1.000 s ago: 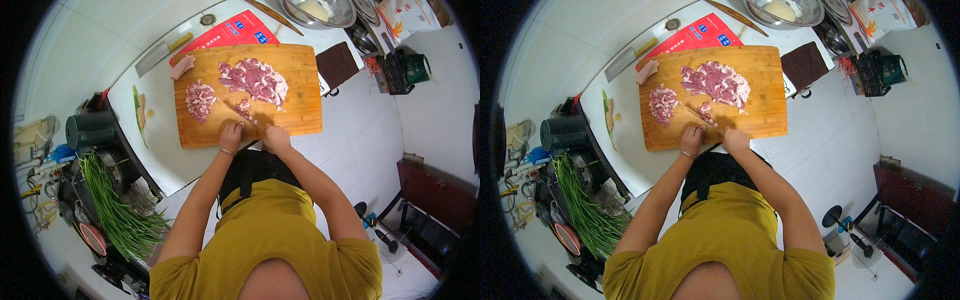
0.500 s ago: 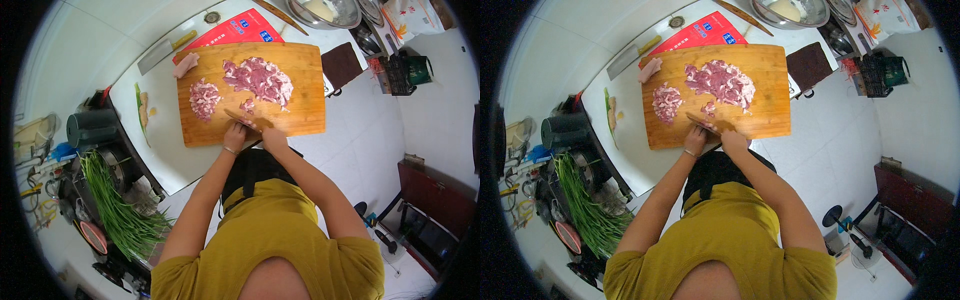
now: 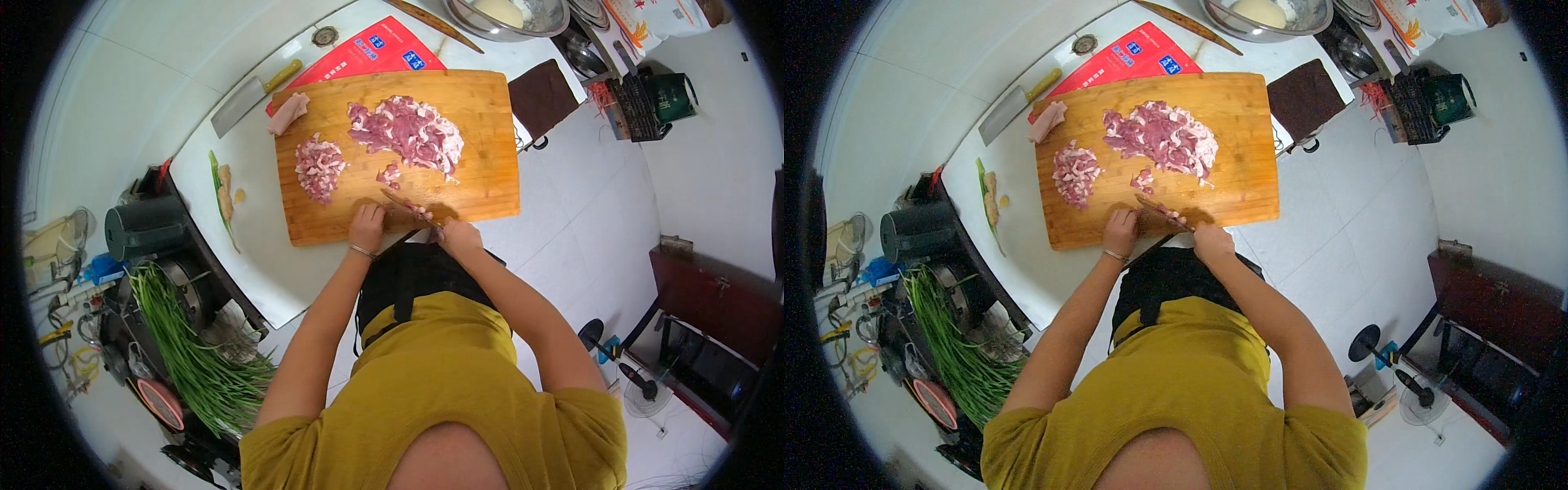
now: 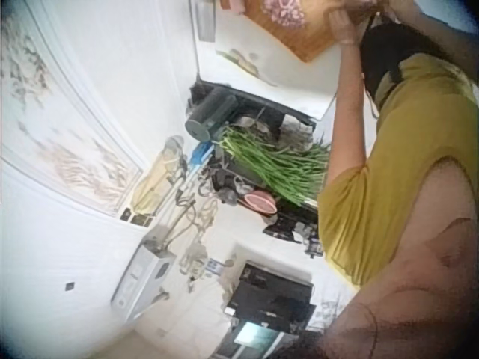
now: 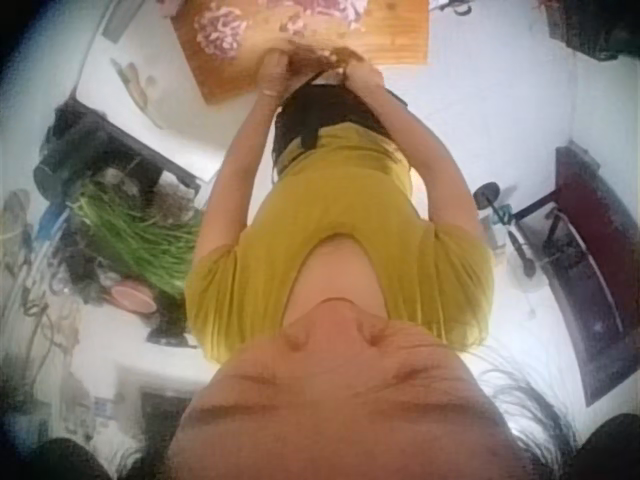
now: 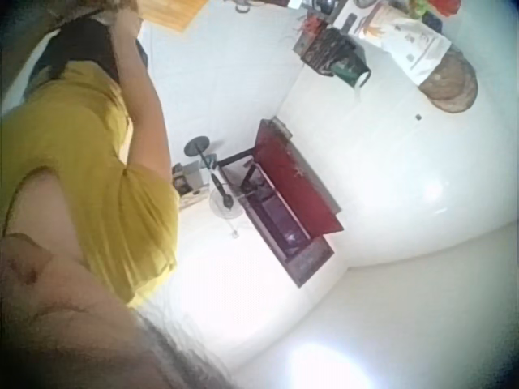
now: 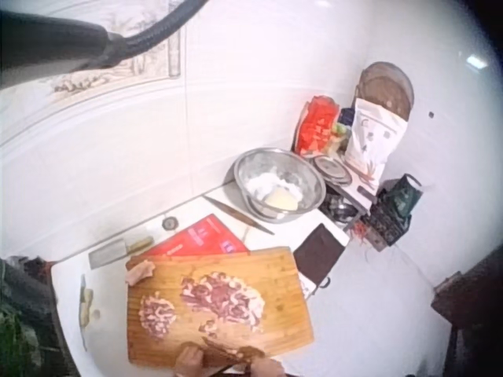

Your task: The person slices raw meat into thin strips on a wooden cutting board using a knife. The person holds the meat with one hand and cuts it with the other, accumulating a pile of sliced meat on the board.

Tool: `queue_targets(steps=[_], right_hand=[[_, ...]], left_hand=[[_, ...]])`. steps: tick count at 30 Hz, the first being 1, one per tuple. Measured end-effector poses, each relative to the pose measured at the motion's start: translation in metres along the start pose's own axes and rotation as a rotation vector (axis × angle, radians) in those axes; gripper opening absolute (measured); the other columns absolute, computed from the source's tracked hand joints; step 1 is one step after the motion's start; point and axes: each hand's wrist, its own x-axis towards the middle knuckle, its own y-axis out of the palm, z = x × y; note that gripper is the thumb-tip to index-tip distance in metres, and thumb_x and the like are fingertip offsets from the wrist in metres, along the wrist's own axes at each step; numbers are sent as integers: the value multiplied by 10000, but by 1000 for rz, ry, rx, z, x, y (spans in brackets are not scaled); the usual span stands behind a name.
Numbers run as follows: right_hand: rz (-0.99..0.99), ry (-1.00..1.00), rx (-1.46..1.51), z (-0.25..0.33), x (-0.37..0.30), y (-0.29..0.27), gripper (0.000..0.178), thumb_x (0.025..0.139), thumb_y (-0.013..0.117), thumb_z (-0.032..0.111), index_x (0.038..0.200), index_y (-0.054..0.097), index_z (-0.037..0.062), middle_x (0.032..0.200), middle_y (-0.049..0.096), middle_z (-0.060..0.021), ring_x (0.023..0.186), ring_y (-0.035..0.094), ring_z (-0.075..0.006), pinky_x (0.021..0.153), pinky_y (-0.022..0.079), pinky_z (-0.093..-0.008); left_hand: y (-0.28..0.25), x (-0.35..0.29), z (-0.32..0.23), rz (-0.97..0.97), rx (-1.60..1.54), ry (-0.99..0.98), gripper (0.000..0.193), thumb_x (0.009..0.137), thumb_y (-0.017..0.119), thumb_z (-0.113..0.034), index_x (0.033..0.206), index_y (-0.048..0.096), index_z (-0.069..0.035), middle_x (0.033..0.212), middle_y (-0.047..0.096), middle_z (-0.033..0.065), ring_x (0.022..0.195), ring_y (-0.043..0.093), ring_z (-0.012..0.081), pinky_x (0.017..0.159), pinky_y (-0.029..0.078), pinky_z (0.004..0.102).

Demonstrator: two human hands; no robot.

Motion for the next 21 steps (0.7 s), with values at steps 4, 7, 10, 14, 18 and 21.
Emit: queue_targets(steps=[4,7,10,14,18,21], right_hand=[[7,-42,-43,15,5,-14,191,834,513,173,946,586,36,897,648,-177,837,650,-324,698,527,-414],[-103,-99,-26,39,27,1,218,783,573,186,938,568,32,826,644,-179,810,641,-346,689,517,-427],[-120,-153,12,50,32,-2,192,783,563,170,923,560,38,814,639,-184,794,635,-360,668,512,-438],[-145,-163,139,23,15,-22,183,783,567,165,909,543,34,768,617,-231,761,613,-398,650,491,-482],[-193,-127,282,2,5,-26,237,796,586,193,927,533,3,726,591,-267,746,586,-434,670,472,-499],[-206,-141,378,-7,7,-20,287,789,607,207,969,551,-9,752,588,-281,762,580,-438,673,472,-480]], left_hand=[[5,2,3,15,25,50,177,696,570,-32,873,576,-35,887,551,127,809,539,305,728,468,372],[8,0,4,55,70,47,168,705,565,-32,872,567,-40,896,548,132,806,536,313,727,465,377],[0,1,5,19,129,-37,149,728,551,-46,877,561,-43,886,544,139,813,533,323,734,459,392],[-10,12,17,-6,49,-205,157,775,527,-93,924,548,-48,891,543,154,844,533,334,735,454,436],[-21,39,7,115,-10,-258,217,788,546,-167,975,534,-57,936,542,173,870,533,341,704,453,452],[-21,56,-5,272,-28,-279,272,776,574,-221,1000,542,-71,972,537,162,874,538,340,720,460,445]])
